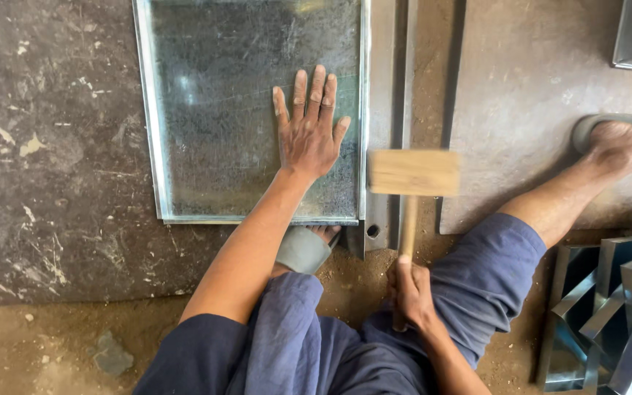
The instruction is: The person sits on the workshop floor and uses a wooden mallet to hammer and fold the edge of a galvanized sheet metal panel over a metal bar, repositioning and turning the panel to work along its edges by hand.
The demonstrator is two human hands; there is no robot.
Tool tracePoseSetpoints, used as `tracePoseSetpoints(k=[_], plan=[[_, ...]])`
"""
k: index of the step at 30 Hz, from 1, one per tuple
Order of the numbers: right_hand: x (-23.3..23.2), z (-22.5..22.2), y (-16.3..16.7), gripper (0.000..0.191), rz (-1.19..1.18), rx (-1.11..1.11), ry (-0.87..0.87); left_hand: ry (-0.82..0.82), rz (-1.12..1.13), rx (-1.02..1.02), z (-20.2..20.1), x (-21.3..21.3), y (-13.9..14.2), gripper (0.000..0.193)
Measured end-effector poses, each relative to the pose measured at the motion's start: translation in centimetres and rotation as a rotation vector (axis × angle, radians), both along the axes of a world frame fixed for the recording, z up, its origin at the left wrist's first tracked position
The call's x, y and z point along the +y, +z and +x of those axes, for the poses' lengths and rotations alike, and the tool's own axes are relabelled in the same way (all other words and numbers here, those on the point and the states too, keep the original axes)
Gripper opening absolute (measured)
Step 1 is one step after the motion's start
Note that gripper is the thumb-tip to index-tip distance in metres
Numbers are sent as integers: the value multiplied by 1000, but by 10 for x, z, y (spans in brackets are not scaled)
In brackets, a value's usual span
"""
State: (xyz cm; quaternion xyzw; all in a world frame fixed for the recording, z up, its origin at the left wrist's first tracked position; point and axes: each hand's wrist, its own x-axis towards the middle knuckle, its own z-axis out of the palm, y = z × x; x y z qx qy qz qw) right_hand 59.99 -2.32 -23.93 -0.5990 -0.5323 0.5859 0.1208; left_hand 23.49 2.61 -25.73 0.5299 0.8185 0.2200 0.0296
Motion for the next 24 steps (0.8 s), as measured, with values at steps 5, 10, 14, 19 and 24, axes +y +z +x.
tracePoseSetpoints(k=[5,10,14,19,24], plan=[[5,-19,11,50,-114,526,-572,13,-3,-26,-2,-3,-1,74],[19,-35,7,49,-116,155,-175,-1,-8,-8,-4,-3,-1,75],[25,-41,1,53,-184,655,-495,18,1,-38,-5,-4,2,74],[38,-55,0,45,-42,174,-143,3,-14,-23,-6,-6,5,74],[56,-73,9,36,-84,635,-433,23,7,-27,-8,-5,7,71]])
